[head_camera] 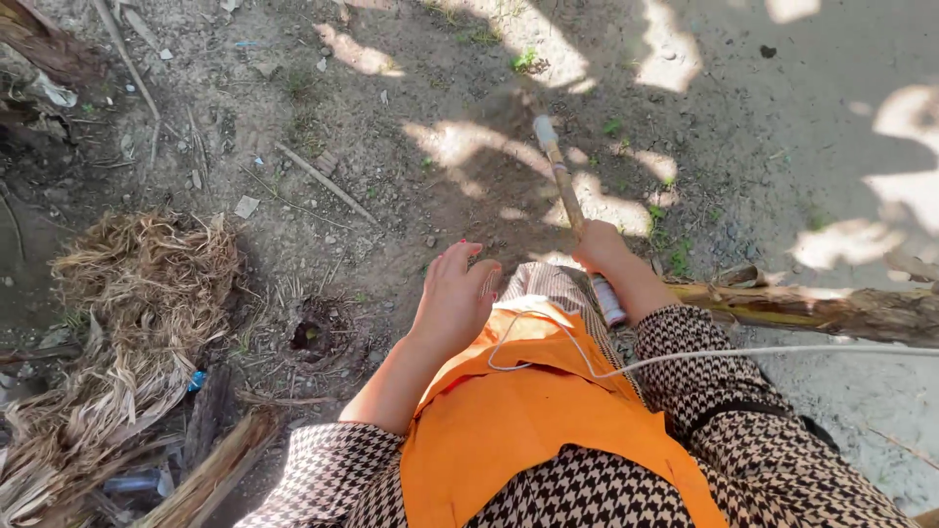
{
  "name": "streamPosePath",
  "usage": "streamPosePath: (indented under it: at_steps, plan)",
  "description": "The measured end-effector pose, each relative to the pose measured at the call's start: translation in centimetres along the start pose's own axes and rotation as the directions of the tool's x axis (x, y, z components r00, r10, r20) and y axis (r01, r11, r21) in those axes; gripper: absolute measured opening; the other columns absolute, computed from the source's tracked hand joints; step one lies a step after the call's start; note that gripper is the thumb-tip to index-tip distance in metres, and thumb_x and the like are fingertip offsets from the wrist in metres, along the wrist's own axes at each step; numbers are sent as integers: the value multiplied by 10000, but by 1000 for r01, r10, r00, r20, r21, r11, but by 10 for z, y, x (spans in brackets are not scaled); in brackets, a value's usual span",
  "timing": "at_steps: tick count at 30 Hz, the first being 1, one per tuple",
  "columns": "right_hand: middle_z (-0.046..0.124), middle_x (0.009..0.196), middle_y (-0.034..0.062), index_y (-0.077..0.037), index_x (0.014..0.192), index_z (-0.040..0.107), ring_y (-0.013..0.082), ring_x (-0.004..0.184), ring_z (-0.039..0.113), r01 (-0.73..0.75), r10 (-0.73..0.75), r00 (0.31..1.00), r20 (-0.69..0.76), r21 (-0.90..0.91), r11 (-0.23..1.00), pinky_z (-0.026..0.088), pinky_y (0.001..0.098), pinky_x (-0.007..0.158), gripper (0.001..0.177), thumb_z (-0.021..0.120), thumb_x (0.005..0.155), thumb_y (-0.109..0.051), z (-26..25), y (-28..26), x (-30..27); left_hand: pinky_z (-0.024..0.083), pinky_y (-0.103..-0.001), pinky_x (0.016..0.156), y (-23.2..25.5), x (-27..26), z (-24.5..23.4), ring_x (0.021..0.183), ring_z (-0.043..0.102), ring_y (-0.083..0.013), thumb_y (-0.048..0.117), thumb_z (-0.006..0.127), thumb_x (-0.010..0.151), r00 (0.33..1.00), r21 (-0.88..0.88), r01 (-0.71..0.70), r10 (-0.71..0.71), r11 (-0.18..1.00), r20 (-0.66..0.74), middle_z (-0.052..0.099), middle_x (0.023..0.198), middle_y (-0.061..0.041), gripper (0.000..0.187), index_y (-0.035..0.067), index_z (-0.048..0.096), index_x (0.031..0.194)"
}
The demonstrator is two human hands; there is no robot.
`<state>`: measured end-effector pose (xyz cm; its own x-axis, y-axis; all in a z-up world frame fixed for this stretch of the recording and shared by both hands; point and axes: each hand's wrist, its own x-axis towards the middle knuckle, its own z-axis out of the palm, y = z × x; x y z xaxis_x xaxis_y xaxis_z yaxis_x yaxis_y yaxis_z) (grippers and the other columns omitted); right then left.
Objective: The person sweeps the dirt ground around banana trees and a motorcycle using a long-handled brush, moving past various debris and buckets.
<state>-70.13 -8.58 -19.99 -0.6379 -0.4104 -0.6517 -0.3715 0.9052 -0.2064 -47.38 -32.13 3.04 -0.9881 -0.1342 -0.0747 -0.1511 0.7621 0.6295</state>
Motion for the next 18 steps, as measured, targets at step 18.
streamPosePath:
  at_steps: [18]
  plan:
    - [669, 769, 106, -1, 1034, 672, 191, 585, 641, -230, 266, 960, 88, 787, 572, 543, 346, 514, 265, 750, 786, -48, -30, -55, -24, 317, -536, 1128, -62, 76, -44, 1376, 432, -390, 94, 784, 766, 988, -92, -131, 138, 987, 68, 540, 1366, -179, 446, 108, 677, 1198]
